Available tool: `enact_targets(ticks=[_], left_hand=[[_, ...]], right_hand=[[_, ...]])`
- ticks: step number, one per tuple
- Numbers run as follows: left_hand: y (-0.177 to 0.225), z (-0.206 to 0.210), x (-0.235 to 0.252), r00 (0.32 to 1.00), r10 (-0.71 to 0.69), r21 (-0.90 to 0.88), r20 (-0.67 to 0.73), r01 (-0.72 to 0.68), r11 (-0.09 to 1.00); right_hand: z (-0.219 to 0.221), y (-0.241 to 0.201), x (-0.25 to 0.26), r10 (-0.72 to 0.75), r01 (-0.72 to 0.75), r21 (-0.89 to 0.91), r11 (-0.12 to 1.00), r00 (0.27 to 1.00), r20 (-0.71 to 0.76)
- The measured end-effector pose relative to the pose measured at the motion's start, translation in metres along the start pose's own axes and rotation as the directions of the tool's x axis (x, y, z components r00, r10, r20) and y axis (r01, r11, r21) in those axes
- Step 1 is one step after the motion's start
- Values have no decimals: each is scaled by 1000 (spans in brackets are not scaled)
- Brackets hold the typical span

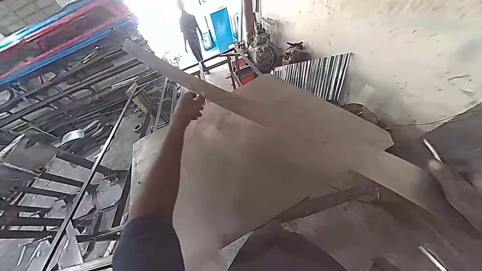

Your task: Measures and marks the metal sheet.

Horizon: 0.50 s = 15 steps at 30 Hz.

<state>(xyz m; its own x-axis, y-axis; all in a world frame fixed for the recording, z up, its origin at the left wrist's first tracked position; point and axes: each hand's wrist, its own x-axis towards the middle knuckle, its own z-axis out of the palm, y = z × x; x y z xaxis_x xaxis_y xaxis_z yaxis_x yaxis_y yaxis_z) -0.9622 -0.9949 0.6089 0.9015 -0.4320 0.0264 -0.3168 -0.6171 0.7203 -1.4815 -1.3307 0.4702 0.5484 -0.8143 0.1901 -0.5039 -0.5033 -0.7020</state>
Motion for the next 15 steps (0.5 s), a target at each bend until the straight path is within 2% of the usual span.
enact_targets(ticks=[3, 5, 6, 8, 10, 13, 15], left_hand=[[9, -39, -55, 989, 144, 252, 19, -144, 957], [2, -56, -95, 987, 150, 317, 52, -159, 935], [-14, -62, -111, 986, 143, 362, 81, -163, 918], [-62, -71, -133, 989, 48, 475, 138, -109, 873], [-127, -71, -150, 984, -75, 576, 161, -32, 817], [-207, -60, -181, 951, -307, 707, 36, 193, 681], [-238, -54, -195, 933, -361, 745, -8, 246, 620]], right_hand=[[31, -36, 94, -154, 155, -1, 988, 982, 111], [57, -62, 149, -146, 163, -82, 983, 973, 181], [72, -68, 175, -135, 169, -160, 973, 970, 200], [100, -76, 220, -135, 207, -319, 925, 963, 235], [121, -82, 250, -133, 237, -380, 894, 951, 280], [141, -85, 277, -149, 266, -394, 880, 941, 305], [146, -86, 283, -172, 281, -418, 864, 944, 280]])
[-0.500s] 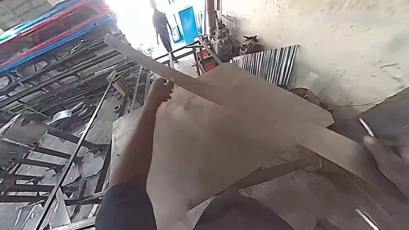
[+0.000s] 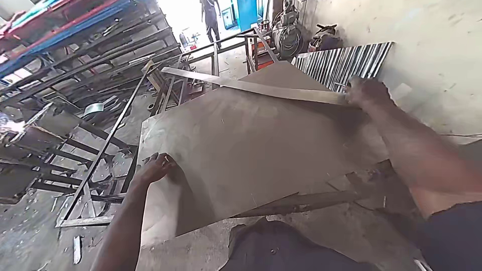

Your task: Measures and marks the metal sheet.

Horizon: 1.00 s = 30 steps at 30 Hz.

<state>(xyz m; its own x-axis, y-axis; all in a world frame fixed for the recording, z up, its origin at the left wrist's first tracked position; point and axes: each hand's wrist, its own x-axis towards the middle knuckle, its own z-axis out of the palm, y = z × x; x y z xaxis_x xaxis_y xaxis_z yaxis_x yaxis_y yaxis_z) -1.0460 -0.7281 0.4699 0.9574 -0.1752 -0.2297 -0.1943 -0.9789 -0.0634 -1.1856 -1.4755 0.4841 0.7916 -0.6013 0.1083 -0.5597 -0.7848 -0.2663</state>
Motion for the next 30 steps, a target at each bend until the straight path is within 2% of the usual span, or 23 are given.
enact_targets(ticks=[3, 5, 7, 9, 10, 12, 14, 16, 18, 22, 25, 30], left_hand=[[-9, 16, -3, 988, 43, 22, -150, -40, 999], [-10, 19, -3, 974, 52, 51, -221, -42, 998], [-14, 24, 6, 966, 67, 69, -248, -51, 996], [-3, 12, 7, 947, 142, 76, -289, -125, 989], [10, 1, -1, 908, 237, 54, -345, -233, 971], [42, -22, -21, 772, 447, -27, -452, -513, 858], [80, -48, -50, 652, 622, -124, -433, -727, 676], [114, -62, -79, 530, 758, -242, -380, -848, 472], [139, -67, -102, 422, 852, -319, -310, -890, 325], [168, -63, -133, 268, 934, -275, -234, -940, 201], [175, -58, -149, 228, 948, -254, -220, -952, 170], [170, -53, -156, 156, 977, -244, -146, -963, 117]], right_hand=[[-20, -14, -12, -42, 46, 45, 998, 994, -102], [-43, -33, -44, -90, 123, 228, 966, 984, -153], [-57, -50, -92, -135, 217, 437, 873, 968, -210], [-64, -71, -150, -160, 290, 623, 727, 953, -258], [-64, -82, -181, -169, 316, 687, 655, 947, -274], [-54, -107, -240, -202, 333, 767, 549, 943, -265], [-35, -138, -291, -262, 316, 820, 478, 942, -210], [-15, -175, -331, -338, 297, 858, 420, 928, -155], [7, -210, -360, -394, 276, 903, 329, 909, -135], [25, -252, -405, -344, 112, 961, 254, 939, -19], [29, -264, -432, -267, -19, 981, 191, 961, 70], [39, -261, -461, -205, -53, 998, -16, 977, 48]])
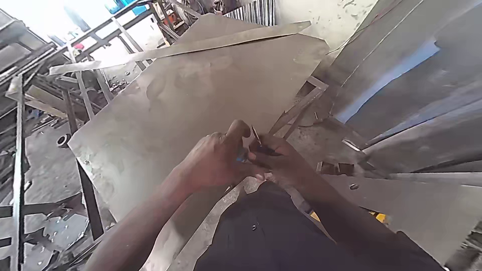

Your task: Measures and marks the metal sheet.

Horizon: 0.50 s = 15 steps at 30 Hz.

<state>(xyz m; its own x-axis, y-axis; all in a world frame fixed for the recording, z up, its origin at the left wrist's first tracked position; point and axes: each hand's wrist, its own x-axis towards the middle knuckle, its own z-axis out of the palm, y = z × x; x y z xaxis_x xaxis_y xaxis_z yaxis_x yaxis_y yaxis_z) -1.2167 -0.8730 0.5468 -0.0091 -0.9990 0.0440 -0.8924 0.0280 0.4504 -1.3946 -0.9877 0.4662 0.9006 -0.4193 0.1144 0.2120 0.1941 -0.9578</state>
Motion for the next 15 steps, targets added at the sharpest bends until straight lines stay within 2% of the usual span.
enact_targets(ticks=[2, 5, 7, 9, 15], left_hand=[[-12, -11, -10, 1000, -3, 110, 10, 2, 994], [-63, -36, -34, 999, -24, 260, -45, 34, 965], [-96, -52, -50, 996, -62, 296, -58, 76, 952], [-119, -61, -58, 994, -105, 321, -8, 102, 942], [-166, -73, -55, 976, -158, 181, 148, 130, 975]], right_hand=[[-9, -1, -15, 23, -25, 130, 991, 1000, 17], [-33, -2, -35, 61, -64, 269, 961, 998, 20], [-48, 6, -44, 103, -112, 225, 968, 993, 53], [-62, 18, -49, 152, -168, 154, 974, 982, 107], [-101, 28, -41, 238, -239, -50, 970, 971, -24]])
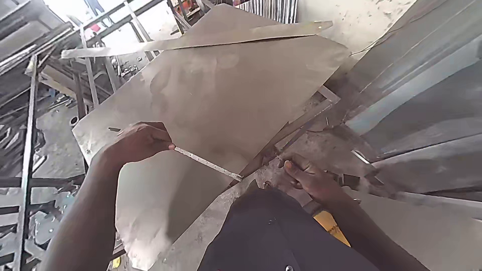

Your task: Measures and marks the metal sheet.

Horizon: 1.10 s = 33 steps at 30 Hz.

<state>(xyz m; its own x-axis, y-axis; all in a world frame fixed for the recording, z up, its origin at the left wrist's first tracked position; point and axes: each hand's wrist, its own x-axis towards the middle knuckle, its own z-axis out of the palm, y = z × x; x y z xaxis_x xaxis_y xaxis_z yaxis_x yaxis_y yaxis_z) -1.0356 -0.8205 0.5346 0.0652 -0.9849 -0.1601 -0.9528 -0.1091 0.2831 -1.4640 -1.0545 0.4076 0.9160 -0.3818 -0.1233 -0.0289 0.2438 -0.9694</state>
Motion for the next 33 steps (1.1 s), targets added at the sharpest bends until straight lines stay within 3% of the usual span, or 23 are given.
enact_targets(ticks=[4, 8, 15, 21, 23, 28, 33], left_hand=[[-17, 11, 14, 994, 32, -72, 108, -24, 997], [-23, 14, 27, 984, 30, -34, 177, -24, 999], [-50, 18, 47, 972, 127, 0, 199, -129, 992], [-55, 23, 69, 962, 192, 29, 192, -201, 979], [-55, 26, 77, 963, 212, -5, 167, -214, 977], [-59, 33, 92, 963, 216, 125, 159, -237, 964], [-35, 27, 86, 980, 77, 268, 185, -126, 955]], right_hand=[[-15, -2, 4, 69, -73, -98, 992, 996, -49], [-12, 1, 5, 61, -70, -125, 990, 995, -78], [36, 11, -13, 22, -45, -114, 992, 980, -200], [67, 10, -40, -11, -100, -280, 955, 929, -370], [77, 7, -44, -56, -111, -381, 918, 914, -401], [102, -17, -33, -113, -129, -634, 762, 938, -327], [130, -43, 5, -90, -158, -844, 512, 968, -236]])
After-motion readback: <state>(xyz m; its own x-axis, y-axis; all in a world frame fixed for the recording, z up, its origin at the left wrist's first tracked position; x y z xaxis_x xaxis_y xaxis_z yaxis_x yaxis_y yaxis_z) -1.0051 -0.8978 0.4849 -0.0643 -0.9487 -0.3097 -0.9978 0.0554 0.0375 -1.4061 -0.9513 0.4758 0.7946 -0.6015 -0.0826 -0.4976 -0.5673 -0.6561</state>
